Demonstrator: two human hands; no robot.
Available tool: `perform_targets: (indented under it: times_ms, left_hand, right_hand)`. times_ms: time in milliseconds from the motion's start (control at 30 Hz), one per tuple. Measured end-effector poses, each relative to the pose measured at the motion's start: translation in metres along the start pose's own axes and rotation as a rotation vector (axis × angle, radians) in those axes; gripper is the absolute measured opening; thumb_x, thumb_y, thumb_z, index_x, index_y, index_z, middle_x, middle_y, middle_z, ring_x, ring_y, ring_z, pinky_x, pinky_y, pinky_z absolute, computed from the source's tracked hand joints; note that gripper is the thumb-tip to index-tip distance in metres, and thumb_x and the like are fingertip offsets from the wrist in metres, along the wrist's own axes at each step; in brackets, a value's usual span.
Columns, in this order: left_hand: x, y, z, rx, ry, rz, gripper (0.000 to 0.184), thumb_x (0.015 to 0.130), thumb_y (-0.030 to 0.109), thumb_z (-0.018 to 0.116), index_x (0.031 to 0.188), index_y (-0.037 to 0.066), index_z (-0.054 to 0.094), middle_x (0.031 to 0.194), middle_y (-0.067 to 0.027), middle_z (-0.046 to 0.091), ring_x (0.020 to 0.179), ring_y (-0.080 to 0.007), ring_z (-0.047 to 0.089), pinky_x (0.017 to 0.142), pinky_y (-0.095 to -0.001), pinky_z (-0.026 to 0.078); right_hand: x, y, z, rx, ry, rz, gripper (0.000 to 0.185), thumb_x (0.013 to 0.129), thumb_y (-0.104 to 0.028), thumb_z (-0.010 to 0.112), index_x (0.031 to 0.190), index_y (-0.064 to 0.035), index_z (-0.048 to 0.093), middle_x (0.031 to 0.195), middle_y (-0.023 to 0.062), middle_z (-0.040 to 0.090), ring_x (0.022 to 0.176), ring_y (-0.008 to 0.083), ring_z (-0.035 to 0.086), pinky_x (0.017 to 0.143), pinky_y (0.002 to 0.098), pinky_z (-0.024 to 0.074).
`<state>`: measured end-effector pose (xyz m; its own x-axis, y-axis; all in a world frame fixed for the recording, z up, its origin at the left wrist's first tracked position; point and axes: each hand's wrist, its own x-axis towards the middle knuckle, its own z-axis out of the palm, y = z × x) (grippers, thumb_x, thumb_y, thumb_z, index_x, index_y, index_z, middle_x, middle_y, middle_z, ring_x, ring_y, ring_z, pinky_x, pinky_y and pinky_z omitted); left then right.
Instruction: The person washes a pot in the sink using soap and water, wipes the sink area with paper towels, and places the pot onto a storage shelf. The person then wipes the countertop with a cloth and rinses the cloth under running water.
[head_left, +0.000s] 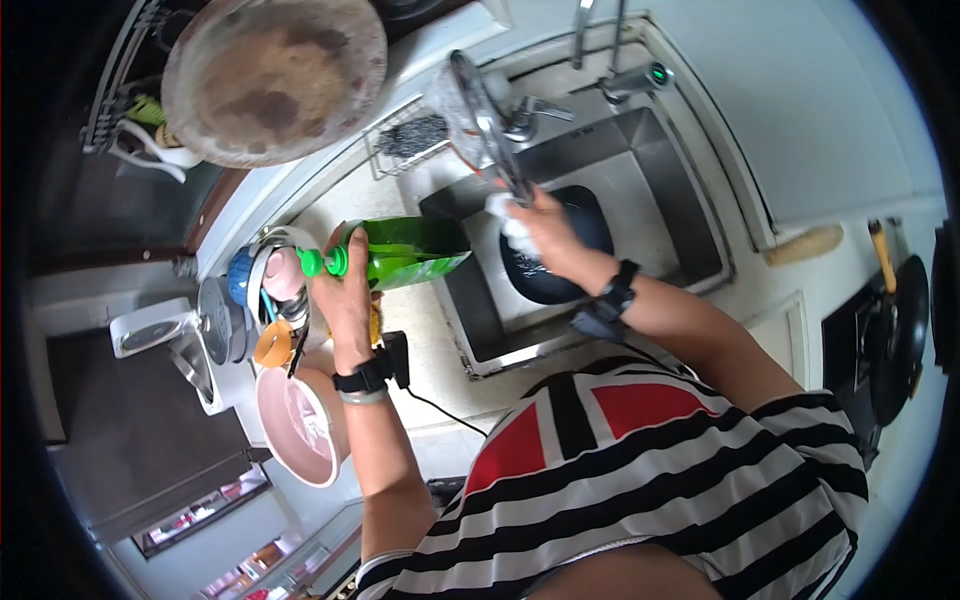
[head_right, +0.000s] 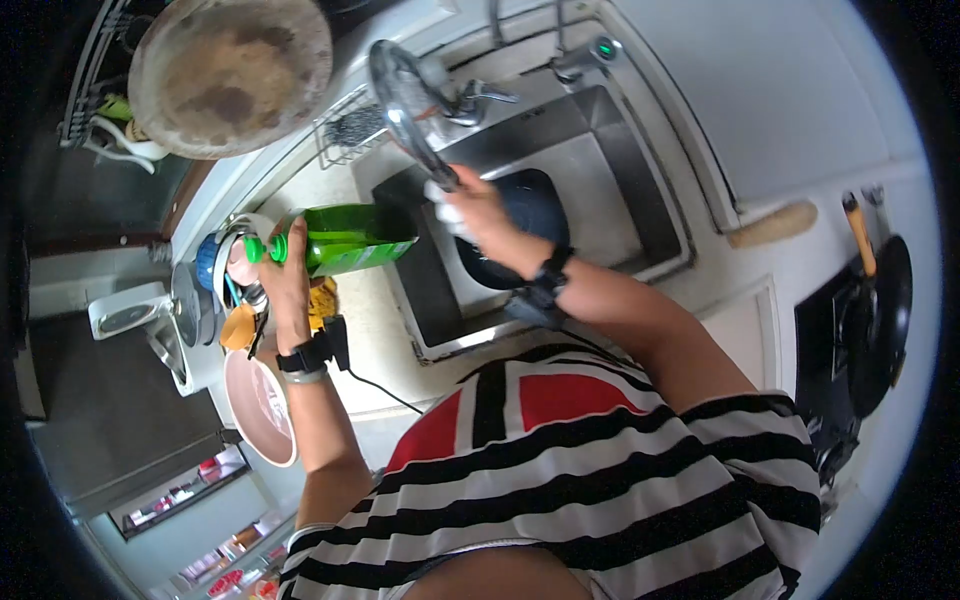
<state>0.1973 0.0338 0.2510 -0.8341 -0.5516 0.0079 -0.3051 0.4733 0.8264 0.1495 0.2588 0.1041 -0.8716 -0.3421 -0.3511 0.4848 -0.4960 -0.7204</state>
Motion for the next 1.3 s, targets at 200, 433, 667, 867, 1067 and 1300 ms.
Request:
perform_targets:
  times_ms: [200, 433, 667, 867, 1067, 1300]
  left_hand:
    - [-0.059, 0.022, 0.054, -0.170, -0.142, -0.103, 0.054, 0.083, 0.037, 0.065, 0.119, -0.003, 0.056, 0.094, -0.0121, 0.063, 0.071, -0.0166, 0.064, 0.044, -0.0262, 0.053]
    - [-0.095, 0.010, 0.082, -0.281, -0.262, -0.077, 0.046, 0.087, 0.033, 0.061, 0.120, 0.002, 0.056, 0.097, -0.0091, 0.062, 0.072, -0.0145, 0.063, 0.043, -0.0239, 0.053]
    - [-0.101, 0.029, 0.079, -0.250, -0.540, -0.190, 0.059, 0.085, 0.044, 0.062, 0.127, 0.005, 0.051, 0.098, -0.0096, 0.063, 0.072, -0.0140, 0.063, 0.043, -0.0217, 0.051]
    - [-0.078, 0.033, 0.065, 0.254, -0.484, 0.265, 0.060, 0.078, 0.042, 0.073, 0.116, -0.002, 0.059, 0.091, -0.0076, 0.065, 0.080, -0.0139, 0.061, 0.073, -0.0251, 0.047]
    - [-0.077, -0.006, 0.085, -0.286, -0.397, 0.056, 0.053, 0.083, 0.034, 0.070, 0.118, -0.003, 0.056, 0.096, -0.0067, 0.062, 0.084, -0.0110, 0.056, 0.077, -0.0237, 0.045]
    - [-0.078, -0.047, 0.106, -0.426, -0.307, -0.006, 0.035, 0.086, 0.027, 0.066, 0.104, -0.004, 0.062, 0.095, -0.0091, 0.064, 0.081, -0.0128, 0.059, 0.073, -0.0249, 0.048]
  right_hand:
    - [-0.048, -0.006, 0.057, -0.988, 0.228, -0.898, 0.028, 0.091, -0.020, 0.052, 0.117, -0.0169, 0.062, 0.110, 0.0101, 0.054, 0.100, 0.0255, 0.048, 0.089, 0.0361, 0.0394]
    - [-0.020, 0.034, -0.059, -0.790, 0.357, -0.349, 0.031, 0.092, -0.027, 0.042, 0.106, -0.0090, 0.063, 0.106, 0.0175, 0.062, 0.102, 0.0351, 0.057, 0.090, 0.0412, 0.0431]
    - [0.001, 0.038, -0.088, -0.582, 0.448, 0.145, 0.021, 0.084, -0.023, 0.058, 0.094, -0.0058, 0.067, 0.098, 0.0140, 0.066, 0.094, 0.0280, 0.064, 0.079, 0.0374, 0.0498]
    - [-0.007, 0.016, -0.097, -0.984, -0.216, -0.105, 0.013, 0.078, -0.013, 0.059, 0.082, -0.0038, 0.067, 0.079, 0.0134, 0.066, 0.076, 0.0286, 0.064, 0.064, 0.0388, 0.0478]
    - [0.003, 0.031, -0.050, -0.599, 0.290, 0.054, 0.022, 0.083, -0.020, 0.054, 0.086, -0.0024, 0.066, 0.081, 0.0180, 0.065, 0.078, 0.0340, 0.063, 0.069, 0.0413, 0.0480]
    - [-0.062, 0.016, 0.022, -0.618, 0.148, -0.685, 0.025, 0.089, -0.019, 0.049, 0.108, -0.0068, 0.061, 0.105, 0.0162, 0.063, 0.100, 0.0348, 0.059, 0.087, 0.0455, 0.0443]
